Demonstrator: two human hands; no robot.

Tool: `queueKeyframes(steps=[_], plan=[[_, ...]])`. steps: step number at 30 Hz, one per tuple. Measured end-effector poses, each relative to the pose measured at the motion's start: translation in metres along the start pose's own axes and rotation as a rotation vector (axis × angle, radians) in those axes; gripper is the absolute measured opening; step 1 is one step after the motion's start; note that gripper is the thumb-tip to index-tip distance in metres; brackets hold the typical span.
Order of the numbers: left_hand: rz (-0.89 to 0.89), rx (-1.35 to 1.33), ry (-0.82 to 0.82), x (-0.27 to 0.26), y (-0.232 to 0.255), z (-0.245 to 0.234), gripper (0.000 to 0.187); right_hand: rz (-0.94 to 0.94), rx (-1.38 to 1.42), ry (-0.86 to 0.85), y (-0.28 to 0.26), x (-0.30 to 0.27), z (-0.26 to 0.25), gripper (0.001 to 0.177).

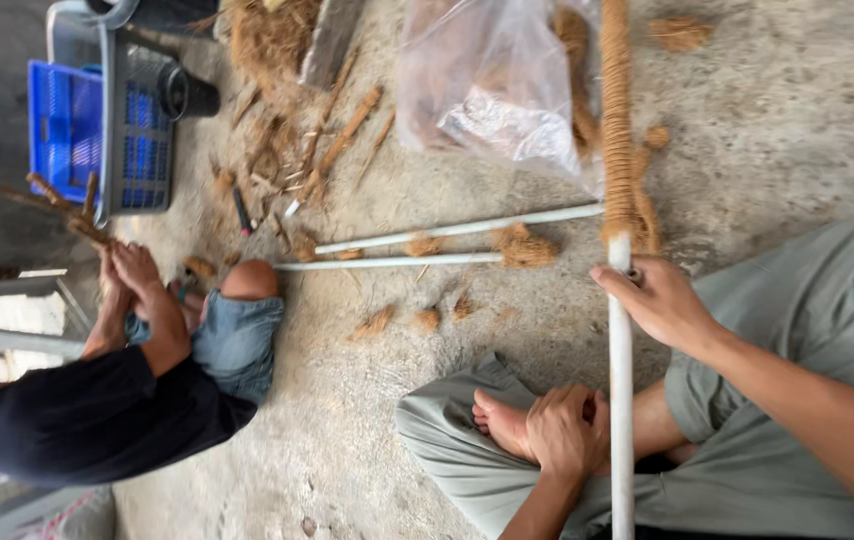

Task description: The person sits on the floor and wraps a fibrous rope around a long white pole using a small tool to secure the material. They repeatedly pull the rope tight and adjust the wrapping along the pole's length.

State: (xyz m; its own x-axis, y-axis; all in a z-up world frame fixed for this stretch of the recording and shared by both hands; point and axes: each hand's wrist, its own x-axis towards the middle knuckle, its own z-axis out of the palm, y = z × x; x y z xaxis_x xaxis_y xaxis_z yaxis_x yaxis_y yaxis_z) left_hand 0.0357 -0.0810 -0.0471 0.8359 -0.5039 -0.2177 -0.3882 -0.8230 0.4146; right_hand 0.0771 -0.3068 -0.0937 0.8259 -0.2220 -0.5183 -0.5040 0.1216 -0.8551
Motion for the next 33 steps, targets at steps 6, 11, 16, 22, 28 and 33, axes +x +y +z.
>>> queueKeyframes(steps=[6, 11, 16, 22, 28, 33], plan=[[-0.003, -0.005, 0.029, 0.001, -0.001, -0.003, 0.02, 0.141, 0.241, -0.09, -0.001, 0.009, -0.002, 0.039], [-0.021, -0.01, -0.003, -0.001, 0.001, 0.001, 0.022, 0.198, 0.219, 0.011, -0.001, 0.007, -0.009, 0.041], [-0.012, 0.013, 0.004, -0.002, 0.001, 0.0, 0.022, 0.032, 0.153, 0.038, 0.006, -0.006, -0.016, 0.04], [-0.016, 0.008, -0.007, 0.003, 0.005, -0.002, 0.022, 0.144, 0.318, -0.032, 0.008, 0.015, -0.014, 0.042], [0.003, 0.005, -0.002, 0.004, 0.005, -0.003, 0.021, 0.079, 0.288, 0.021, 0.008, 0.002, -0.014, 0.04], [-0.01, 0.01, 0.014, 0.001, 0.006, -0.002, 0.023, 0.126, 0.275, -0.038, 0.006, 0.01, -0.013, 0.041]])
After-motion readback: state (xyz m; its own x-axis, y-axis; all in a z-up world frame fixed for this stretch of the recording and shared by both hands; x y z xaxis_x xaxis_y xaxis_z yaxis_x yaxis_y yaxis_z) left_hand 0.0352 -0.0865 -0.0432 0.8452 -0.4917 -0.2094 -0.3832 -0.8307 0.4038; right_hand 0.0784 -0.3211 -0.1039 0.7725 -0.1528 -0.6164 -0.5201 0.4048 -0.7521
